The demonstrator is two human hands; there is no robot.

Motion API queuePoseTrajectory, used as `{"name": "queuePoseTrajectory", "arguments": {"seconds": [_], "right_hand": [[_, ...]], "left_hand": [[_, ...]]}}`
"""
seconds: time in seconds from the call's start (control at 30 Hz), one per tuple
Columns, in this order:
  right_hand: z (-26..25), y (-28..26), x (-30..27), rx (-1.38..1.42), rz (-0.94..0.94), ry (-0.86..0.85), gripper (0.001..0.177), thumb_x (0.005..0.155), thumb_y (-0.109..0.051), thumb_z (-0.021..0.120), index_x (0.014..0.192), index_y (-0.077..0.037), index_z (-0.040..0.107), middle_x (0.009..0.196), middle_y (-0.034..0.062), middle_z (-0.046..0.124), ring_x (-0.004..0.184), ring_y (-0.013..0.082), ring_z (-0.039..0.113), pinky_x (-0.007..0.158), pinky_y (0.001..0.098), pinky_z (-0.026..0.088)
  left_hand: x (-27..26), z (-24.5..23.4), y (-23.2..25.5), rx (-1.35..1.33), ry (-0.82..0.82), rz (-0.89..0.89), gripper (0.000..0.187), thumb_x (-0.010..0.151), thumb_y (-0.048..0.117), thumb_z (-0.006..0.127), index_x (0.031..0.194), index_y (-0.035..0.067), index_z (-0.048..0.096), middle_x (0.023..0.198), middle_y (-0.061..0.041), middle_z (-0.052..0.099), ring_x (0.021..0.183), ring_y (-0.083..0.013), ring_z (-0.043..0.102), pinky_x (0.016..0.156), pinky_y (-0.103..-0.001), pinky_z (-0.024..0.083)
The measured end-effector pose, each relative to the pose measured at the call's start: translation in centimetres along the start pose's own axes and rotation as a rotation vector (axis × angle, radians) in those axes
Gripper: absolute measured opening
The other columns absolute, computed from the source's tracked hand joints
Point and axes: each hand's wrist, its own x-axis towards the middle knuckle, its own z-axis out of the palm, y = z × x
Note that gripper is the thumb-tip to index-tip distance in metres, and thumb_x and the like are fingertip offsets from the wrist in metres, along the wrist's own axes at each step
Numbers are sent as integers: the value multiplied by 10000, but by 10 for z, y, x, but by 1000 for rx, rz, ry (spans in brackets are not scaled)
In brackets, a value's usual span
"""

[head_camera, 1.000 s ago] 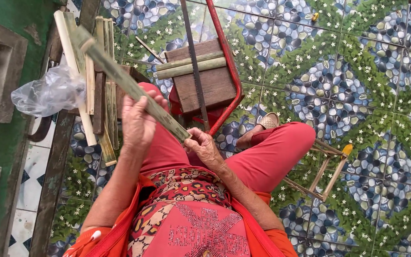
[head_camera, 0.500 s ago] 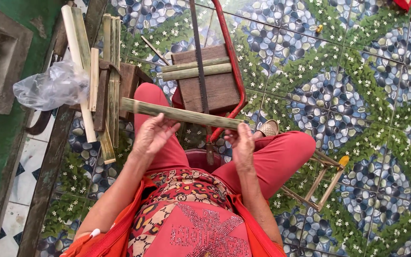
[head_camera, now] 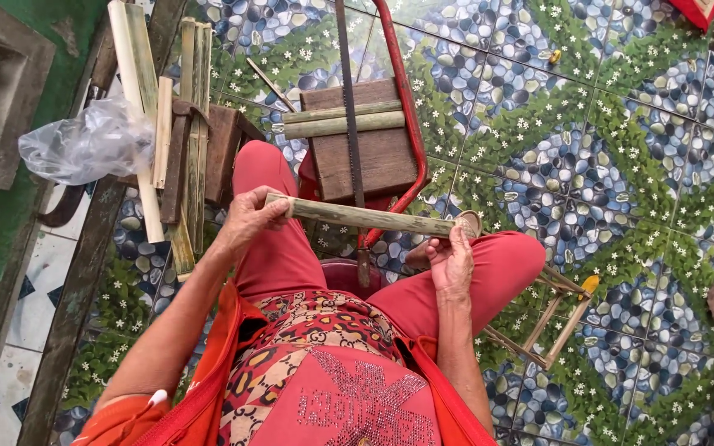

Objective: A person uses a bow saw to cut bamboo stalks into smaller segments on a wooden support block.

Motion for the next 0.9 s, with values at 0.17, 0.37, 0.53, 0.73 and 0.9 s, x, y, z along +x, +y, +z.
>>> {"name": "queuePoseTrajectory", "arguments": {"seconds": [0.17,0.37,0.53,0.73,0.9], "right_hand": [[5,-3,3,3,-4,31,158,982,-274,689,1006,-118,689,809,128,680,663,237,727,590,317,662],[-3,-1,13,22,-26,61,172,981,-283,689,996,-112,685,771,116,671,644,221,731,580,302,661],[-6,-3,8,13,-19,73,175,980,-298,690,962,-123,684,759,100,664,648,210,728,575,291,656],[10,-9,-5,-27,-56,89,215,981,-312,689,970,-98,681,732,102,652,622,204,721,550,284,645],[-12,5,18,-29,-51,93,215,979,-308,694,964,-95,674,727,105,646,619,208,716,552,285,639]], "left_hand": [[14,-11,30,763,-121,222,268,845,336,798,1048,162,778,892,-141,746,832,-300,729,741,-412,589],[89,-5,26,1202,-117,502,183,928,335,673,1079,266,748,880,-92,680,873,-338,684,807,-509,547],[165,6,-2,1408,-54,479,385,918,258,609,1270,408,651,1071,-112,614,975,-383,658,867,-577,483],[192,31,-23,1547,4,510,485,879,308,630,1349,418,588,1112,-138,541,1060,-404,561,918,-578,390],[191,37,-38,1472,111,509,523,853,268,626,1353,399,554,1093,-128,535,1052,-391,561,928,-577,380]]}}
